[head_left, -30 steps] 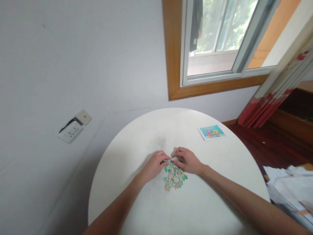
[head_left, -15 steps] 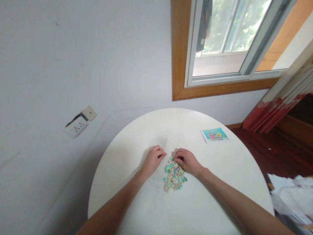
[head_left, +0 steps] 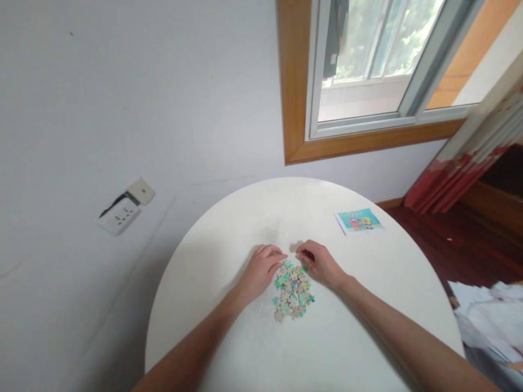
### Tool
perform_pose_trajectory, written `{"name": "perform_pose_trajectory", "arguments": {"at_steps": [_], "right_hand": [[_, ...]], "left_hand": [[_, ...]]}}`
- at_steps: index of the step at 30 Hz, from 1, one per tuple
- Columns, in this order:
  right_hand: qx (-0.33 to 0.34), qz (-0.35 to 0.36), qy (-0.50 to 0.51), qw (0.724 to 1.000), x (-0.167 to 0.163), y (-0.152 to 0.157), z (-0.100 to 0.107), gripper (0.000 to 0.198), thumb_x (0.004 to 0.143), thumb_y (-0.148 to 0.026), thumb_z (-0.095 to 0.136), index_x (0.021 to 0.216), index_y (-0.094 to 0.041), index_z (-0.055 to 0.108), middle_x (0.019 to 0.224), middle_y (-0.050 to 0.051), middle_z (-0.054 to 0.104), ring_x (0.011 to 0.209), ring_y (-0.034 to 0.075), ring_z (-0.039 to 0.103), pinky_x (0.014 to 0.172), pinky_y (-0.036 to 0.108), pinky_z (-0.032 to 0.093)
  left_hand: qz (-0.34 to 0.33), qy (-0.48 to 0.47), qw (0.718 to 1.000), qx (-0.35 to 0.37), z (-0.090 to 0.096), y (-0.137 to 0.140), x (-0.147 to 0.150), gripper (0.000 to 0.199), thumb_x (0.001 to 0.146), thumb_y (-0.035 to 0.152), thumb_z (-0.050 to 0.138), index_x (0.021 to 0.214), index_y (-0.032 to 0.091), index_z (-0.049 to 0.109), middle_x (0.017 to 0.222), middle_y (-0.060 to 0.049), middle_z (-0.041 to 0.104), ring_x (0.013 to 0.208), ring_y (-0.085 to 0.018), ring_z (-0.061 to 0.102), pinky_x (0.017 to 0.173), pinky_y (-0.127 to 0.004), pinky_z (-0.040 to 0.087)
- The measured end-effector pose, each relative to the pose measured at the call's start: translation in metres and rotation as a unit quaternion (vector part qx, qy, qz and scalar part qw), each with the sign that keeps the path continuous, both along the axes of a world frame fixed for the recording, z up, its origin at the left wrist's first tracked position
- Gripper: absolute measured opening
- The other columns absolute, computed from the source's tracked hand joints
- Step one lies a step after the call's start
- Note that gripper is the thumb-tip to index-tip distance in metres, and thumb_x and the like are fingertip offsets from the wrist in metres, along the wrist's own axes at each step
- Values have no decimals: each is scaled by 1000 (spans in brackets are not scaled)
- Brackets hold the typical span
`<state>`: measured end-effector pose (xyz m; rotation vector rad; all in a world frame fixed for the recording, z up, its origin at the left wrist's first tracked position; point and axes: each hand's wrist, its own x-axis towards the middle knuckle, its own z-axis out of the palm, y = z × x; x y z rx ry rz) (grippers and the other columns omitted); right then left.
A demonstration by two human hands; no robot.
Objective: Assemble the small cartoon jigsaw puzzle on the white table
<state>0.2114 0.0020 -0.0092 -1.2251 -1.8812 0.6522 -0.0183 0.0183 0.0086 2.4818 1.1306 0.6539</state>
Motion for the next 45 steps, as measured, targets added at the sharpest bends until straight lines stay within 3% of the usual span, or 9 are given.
{"name": "perform_pose_trajectory", "arguments": {"at_steps": [7,13,17,21,27,30,35,40,45], "right_hand": [[98,-26,-25,995,6,7,-7,21,91,-7,49,95,-19,66,92,8,62,86,19,57,76,31,46],[57,17,-54,997,4,3,-5,12,89,-12,58,86,-20,65,85,5,63,83,19,57,75,30,46],[60,-38,-24,997,8,2,-4,12,91,-14,55,87,-20,65,83,5,64,81,19,58,75,31,45],[49,-69,-24,996,11,3,-4,11,92,-17,55,88,-19,66,82,4,64,78,18,57,74,30,44],[16,-6,-49,999,5,-5,5,12,90,-12,58,91,-18,68,86,4,65,83,18,58,76,28,44],[-7,42,-91,995,4,-9,7,8,91,-26,65,89,-19,69,84,4,65,83,18,57,77,29,43],[-19,84,-137,987,3,-14,10,29,84,-44,74,99,-20,71,92,6,65,90,21,58,79,31,44],[-28,90,-141,986,-3,-17,13,15,82,-28,76,92,-20,70,94,5,63,94,21,57,82,31,45],[-23,93,-88,991,-6,-16,8,8,81,-13,71,82,-20,67,89,4,62,91,18,57,81,29,44]], "left_hand": [[-11,25,999,17,-6,1,-2,20,95,23,61,106,31,77,114,-4,65,109,-21,54,98,-39,43],[-7,29,1000,9,-7,2,-3,18,92,20,65,105,28,76,113,-3,66,110,-21,54,100,-40,41],[-24,37,999,1,-8,2,-1,28,92,18,65,117,29,70,117,-3,64,114,-21,52,101,-40,39],[-26,59,998,-16,-4,0,3,18,92,21,66,109,25,69,114,-3,63,113,-22,51,100,-39,39],[-19,68,997,-17,2,0,0,11,92,22,66,103,22,64,113,-3,61,113,-22,50,99,-38,37],[-20,68,997,-8,1,1,-4,11,92,21,65,102,22,62,113,-3,60,112,-22,49,100,-38,37],[18,59,998,2,-2,4,-7,14,90,18,67,102,23,63,111,-2,61,110,-22,50,99,-39,38],[36,14,999,0,-1,6,-6,22,88,13,65,107,23,66,113,-4,62,110,-22,51,99,-39,39],[-20,-1,1000,-6,2,-1,-2,14,89,17,67,101,24,69,108,-3,63,107,-20,52,98,-38,39]]}}
